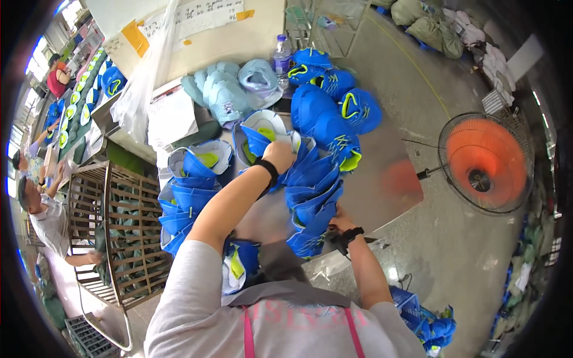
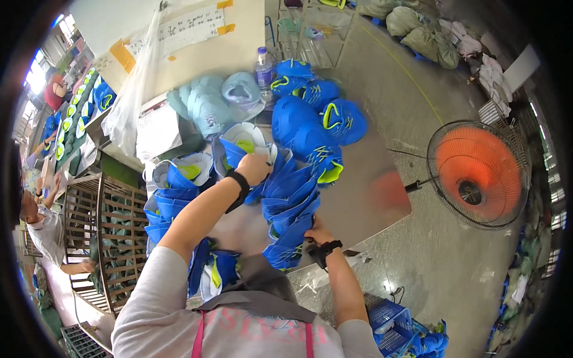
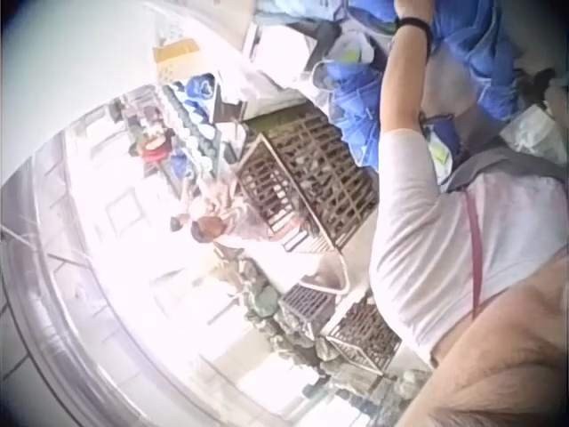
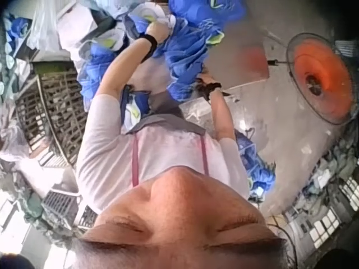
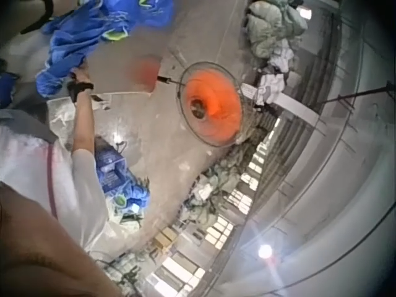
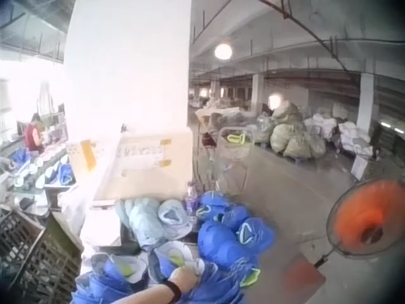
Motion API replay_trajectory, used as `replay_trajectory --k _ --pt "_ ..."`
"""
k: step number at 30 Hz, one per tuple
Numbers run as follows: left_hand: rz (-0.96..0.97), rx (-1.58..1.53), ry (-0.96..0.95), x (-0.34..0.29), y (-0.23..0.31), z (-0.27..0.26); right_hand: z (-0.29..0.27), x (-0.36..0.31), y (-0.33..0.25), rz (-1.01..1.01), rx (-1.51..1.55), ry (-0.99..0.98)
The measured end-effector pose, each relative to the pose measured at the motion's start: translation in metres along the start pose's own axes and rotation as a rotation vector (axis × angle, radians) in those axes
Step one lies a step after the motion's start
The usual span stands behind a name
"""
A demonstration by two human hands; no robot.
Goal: Gathering and stacking blue shoe upper components on a workbench and tying them together with plastic strips in a manufacturing facility.
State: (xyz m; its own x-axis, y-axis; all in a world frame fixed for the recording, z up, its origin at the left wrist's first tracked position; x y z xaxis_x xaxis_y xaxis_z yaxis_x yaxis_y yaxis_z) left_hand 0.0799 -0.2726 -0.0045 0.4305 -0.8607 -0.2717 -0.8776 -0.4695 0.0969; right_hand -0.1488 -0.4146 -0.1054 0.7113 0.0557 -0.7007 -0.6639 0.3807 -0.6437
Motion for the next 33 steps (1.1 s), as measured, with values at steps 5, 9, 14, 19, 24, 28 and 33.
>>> replay_trajectory --k 5,9,14,19,24,28,33 --pt "0.134 0.109 0.091 -0.037 0.038 -0.035 0.02 -0.014 -0.023 -0.295 -0.217 -0.102" --pt "0.064 0.132 0.136 -0.092 0.062 -0.101 0.056 -0.063 -0.045 -0.723 -0.225 -0.104" --pt "-0.027 0.273 0.475 -0.187 0.081 -0.2 0.12 -0.138 -0.111 -0.799 -0.292 -0.136" --pt "-0.025 0.293 0.923 -0.348 0.066 -0.224 0.234 -0.212 -0.136 -1.2 -0.928 0.162" --pt "-0.185 0.202 1.106 -0.533 0.003 -0.147 0.417 -0.238 -0.091 -1.38 -1.049 -0.037" --pt "-0.357 0.048 1.256 -0.678 -0.056 -0.068 0.576 -0.235 -0.032 -1.323 -1.183 -0.218" --pt "-0.479 -0.013 1.303 -0.798 -0.116 0.004 0.713 -0.216 0.003 -1.337 -1.293 -0.399"
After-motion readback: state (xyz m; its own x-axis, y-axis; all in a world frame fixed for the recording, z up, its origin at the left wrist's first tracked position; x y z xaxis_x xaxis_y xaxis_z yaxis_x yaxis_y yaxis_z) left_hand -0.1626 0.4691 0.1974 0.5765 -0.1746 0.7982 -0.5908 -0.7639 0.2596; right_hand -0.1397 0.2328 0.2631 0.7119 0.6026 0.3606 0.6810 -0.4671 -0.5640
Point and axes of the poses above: each hand's wrist, its own x-axis towards the middle knuckle, its own z-axis out of the palm, y = z × x, the point moved 6 cm from there along x, towards the middle knuckle, and after that the axes turned 12 degrees about z, right-handed, at the moved point
